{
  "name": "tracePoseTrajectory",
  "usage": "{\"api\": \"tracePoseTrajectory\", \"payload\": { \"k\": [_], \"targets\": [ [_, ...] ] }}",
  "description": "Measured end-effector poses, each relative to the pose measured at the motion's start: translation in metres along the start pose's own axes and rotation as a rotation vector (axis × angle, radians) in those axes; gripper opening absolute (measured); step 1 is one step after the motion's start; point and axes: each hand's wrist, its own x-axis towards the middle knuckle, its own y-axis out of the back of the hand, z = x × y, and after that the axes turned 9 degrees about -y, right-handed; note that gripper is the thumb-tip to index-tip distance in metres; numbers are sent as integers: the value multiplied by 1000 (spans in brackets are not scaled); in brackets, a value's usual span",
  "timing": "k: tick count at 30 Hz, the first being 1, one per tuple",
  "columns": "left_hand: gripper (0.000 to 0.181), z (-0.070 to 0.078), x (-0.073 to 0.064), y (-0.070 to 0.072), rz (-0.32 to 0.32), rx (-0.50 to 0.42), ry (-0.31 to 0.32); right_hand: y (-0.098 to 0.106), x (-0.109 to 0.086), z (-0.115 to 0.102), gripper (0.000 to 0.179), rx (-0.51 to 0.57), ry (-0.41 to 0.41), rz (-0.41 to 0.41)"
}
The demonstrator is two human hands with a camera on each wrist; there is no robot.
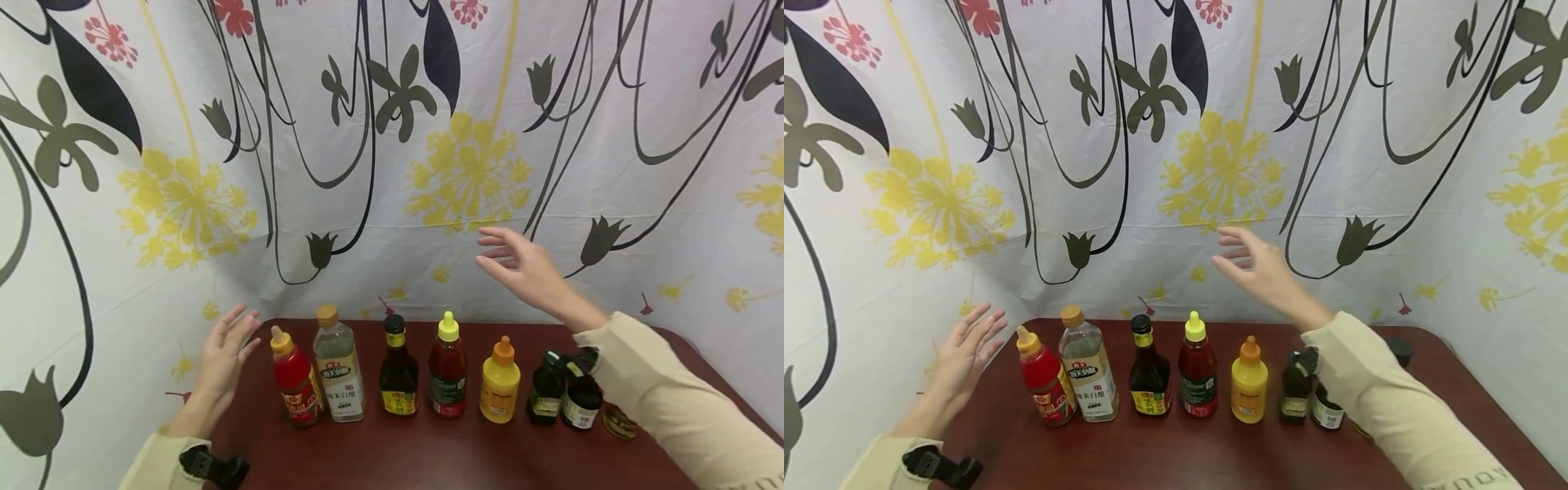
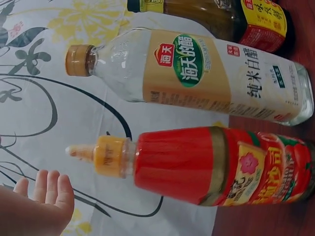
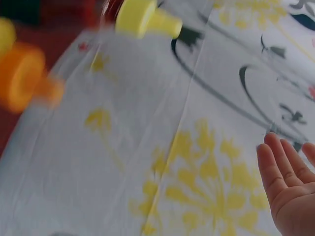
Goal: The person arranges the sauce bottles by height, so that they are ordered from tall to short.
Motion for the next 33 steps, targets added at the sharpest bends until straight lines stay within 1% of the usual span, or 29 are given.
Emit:
{"api": "tracePoseTrajectory", "payload": {
  "k": [3, 8, 9, 11, 16, 20, 23, 27, 29, 31, 33],
  "targets": [
    [28, -4, 1, -2, -1, -25, 38, -20, 7, -7, 44, 83, 18, -38],
    [26, -12, 4, -5, 14, -95, 80, -52, 16, -17, 41, 213, 48, -101],
    [28, -14, 5, -5, 17, -104, 89, -59, 17, -19, 41, 227, 46, -114],
    [35, -18, 5, -6, 20, -109, 106, -71, 19, -22, 41, 250, 30, -140],
    [59, -26, 5, -7, 26, -78, 151, -100, 20, -29, 42, 286, -17, -202],
    [61, -31, 6, -9, 28, -73, 166, -115, 15, -47, 40, 321, -28, -239],
    [63, -35, 6, -11, 6, -68, 166, -124, 11, -61, 39, 334, -46, -258],
    [64, -41, 6, -13, -20, -56, 171, -138, 9, -68, 40, 366, -79, -294],
    [64, -45, 6, -13, -22, -39, 170, -145, 9, -69, 40, 379, -89, -308],
    [62, -48, 6, -14, -24, -20, 174, -152, 9, -70, 41, 390, -91, -319],
    [62, -52, 7, -15, -23, 1, 180, -163, 11, -65, 43, 400, -96, -327]
  ]
}}
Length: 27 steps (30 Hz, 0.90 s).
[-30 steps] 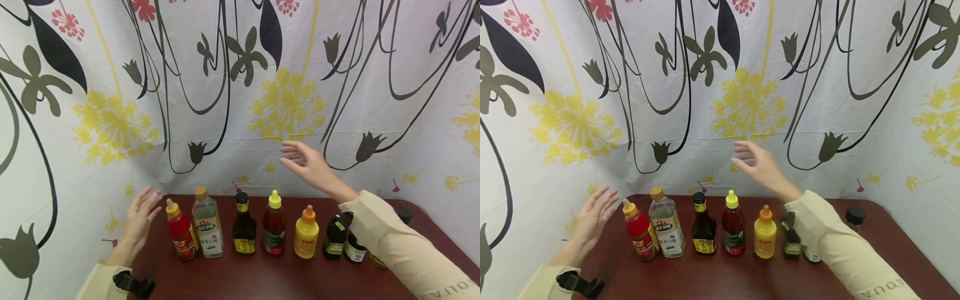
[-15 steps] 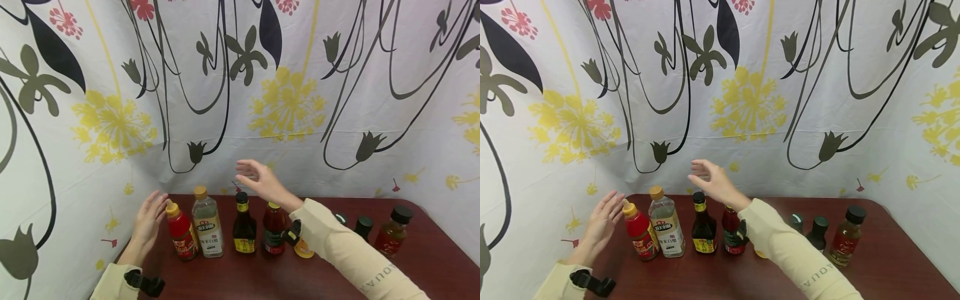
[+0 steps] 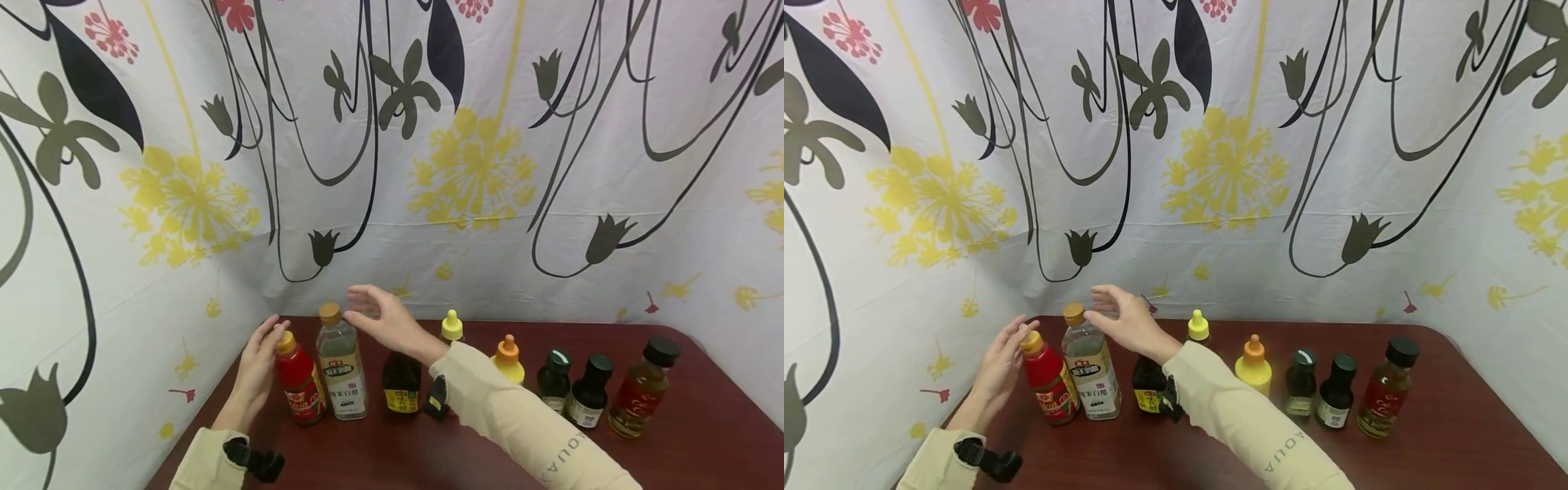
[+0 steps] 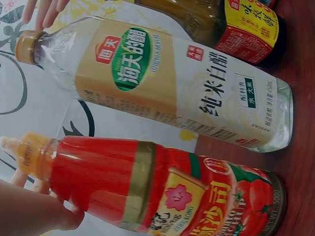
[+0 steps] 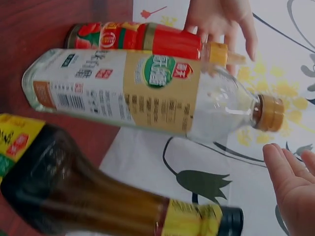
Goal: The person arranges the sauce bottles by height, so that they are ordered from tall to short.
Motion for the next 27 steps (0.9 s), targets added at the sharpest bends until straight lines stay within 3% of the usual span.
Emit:
{"api": "tracePoseTrajectory", "payload": {
  "k": [5, 11, 16, 17, 20, 27],
  "targets": [
    [58, -5, 1, -3, 9, 52, 7, -14, 16, 23, 46, 13, -12, -7],
    [55, -15, 3, -6, 32, 137, 2, -28, 23, 28, 48, -23, -9, 27],
    [57, -24, 4, -7, 69, 187, -43, -37, 26, 29, 48, -64, -33, 49],
    [53, -32, 7, -3, 65, 170, -81, -38, 26, 29, 48, -74, -35, 53],
    [51, -35, 6, -5, 91, 200, -93, -42, 28, 30, 48, -109, -36, 68],
    [47, -33, 6, -10, 169, 258, -39, -44, 36, 35, 45, -162, 8, 97]
  ]
}}
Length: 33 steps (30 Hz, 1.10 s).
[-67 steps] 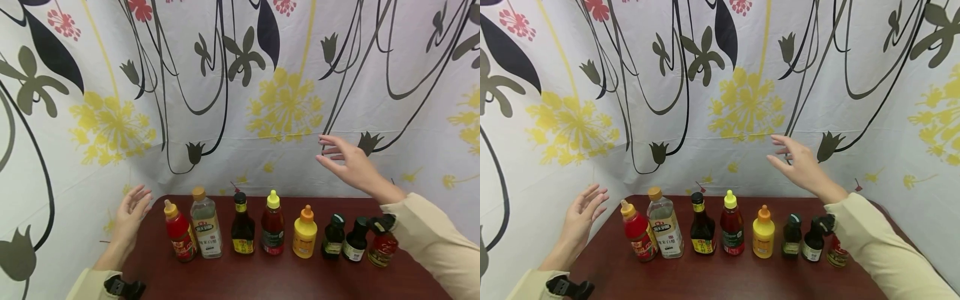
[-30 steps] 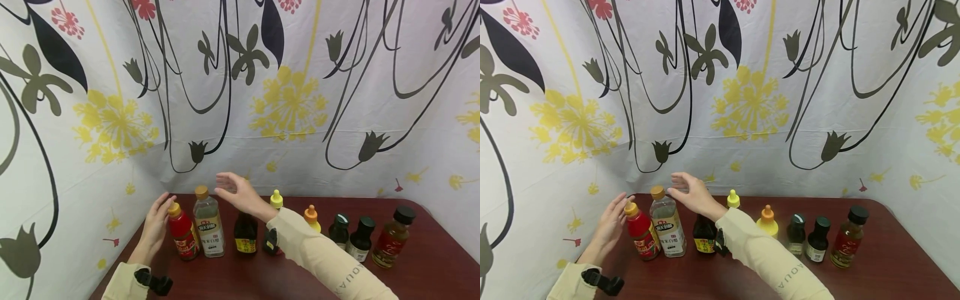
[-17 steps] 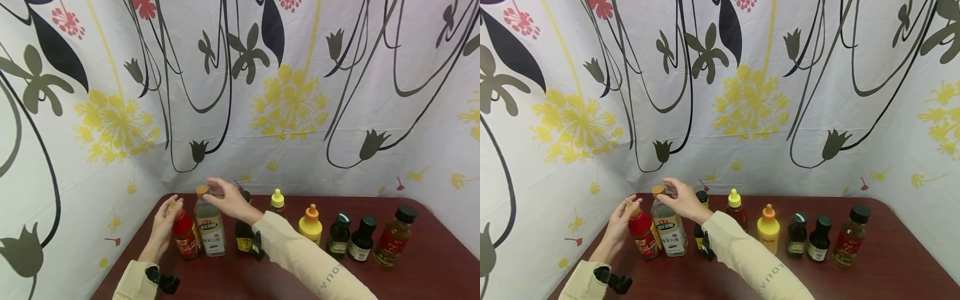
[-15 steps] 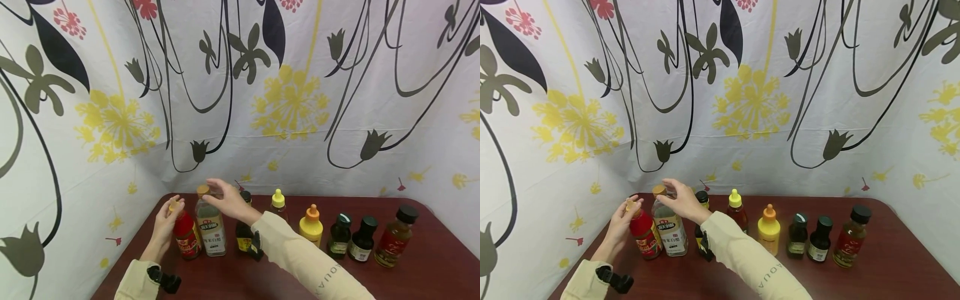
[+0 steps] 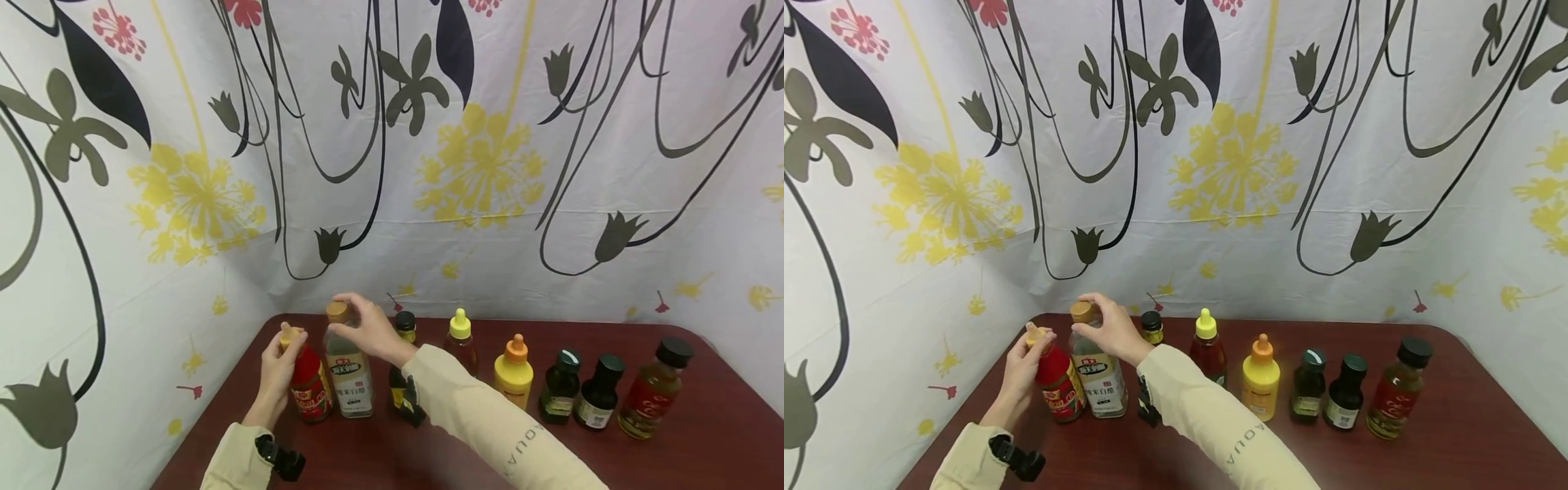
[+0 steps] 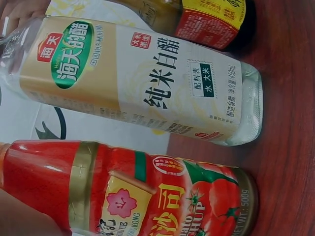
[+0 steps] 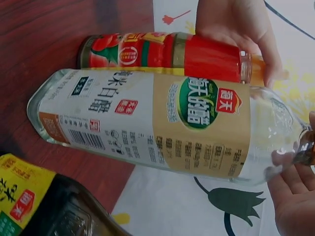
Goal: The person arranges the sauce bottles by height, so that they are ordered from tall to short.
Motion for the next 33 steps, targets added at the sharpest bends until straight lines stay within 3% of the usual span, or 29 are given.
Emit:
{"api": "tracePoseTrajectory", "payload": {
  "k": [4, 12, 26, 33],
  "targets": [
    [38, 1, 0, 0, 13, 7, 2, 4, 4, -1, 43, -1, 2, -31],
    [40, 1, 0, -1, 25, 12, -19, 11, 6, -9, 41, 1, -14, -76],
    [41, -1, -2, 0, 38, 32, -18, 6, 11, -14, 35, -27, -59, -29],
    [39, 0, -2, 0, 48, 9, -19, 12, 25, -26, 36, -83, -11, 33]
  ]
}}
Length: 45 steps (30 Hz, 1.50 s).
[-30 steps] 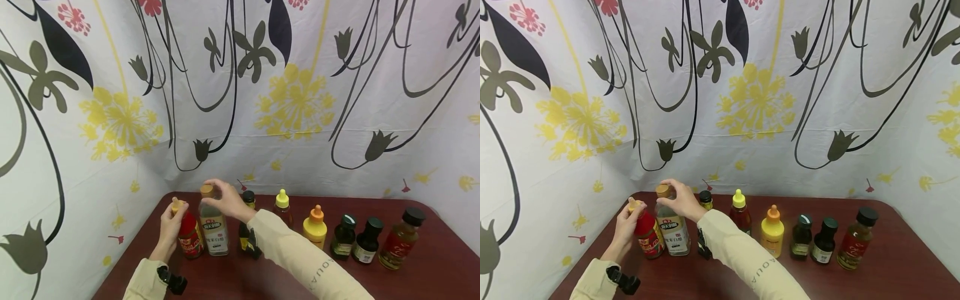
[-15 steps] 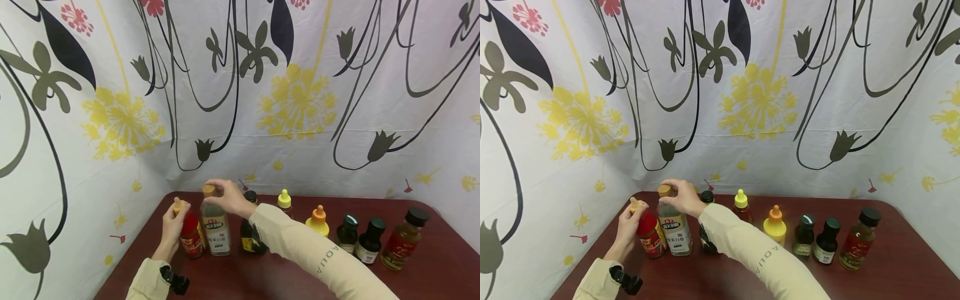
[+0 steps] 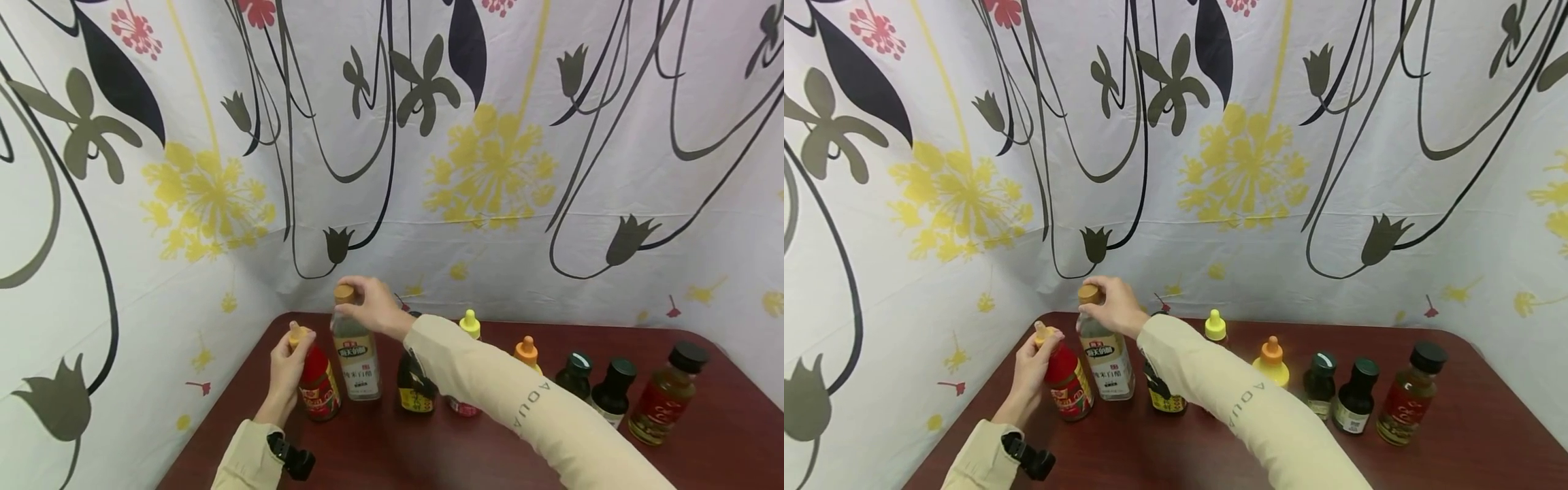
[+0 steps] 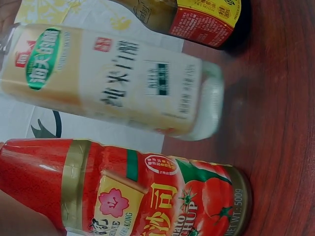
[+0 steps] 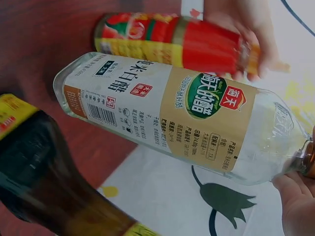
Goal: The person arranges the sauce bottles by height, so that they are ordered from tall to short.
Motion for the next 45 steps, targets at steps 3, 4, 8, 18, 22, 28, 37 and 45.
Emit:
{"api": "tracePoseTrajectory", "payload": {
  "k": [3, 4, 8, 18, 22, 28, 37, 45],
  "targets": [
    [41, -2, 1, 0, -7, -6, -6, 3, 7, -4, 36, 1, 8, 27],
    [41, -3, 2, 0, -7, -6, -9, 4, 10, -4, 37, 8, 4, 33],
    [42, -4, 2, -1, -8, -4, -15, 3, 21, -5, 38, 21, -17, 75],
    [37, -2, 1, 0, 15, -17, -27, -12, 46, -2, 40, 20, -102, 149],
    [36, 0, 2, -2, 9, -29, -31, -19, 52, 5, 39, -5, -114, 186],
    [31, -1, 0, -1, 20, -33, -21, -33, 56, 16, 38, -30, -112, 208],
    [30, -1, 1, -4, 12, -30, -49, -38, 60, 21, 41, 48, -150, 198],
    [34, -4, -1, -2, 23, -7, -34, -37, 61, 20, 48, 36, -240, 117]
  ]
}}
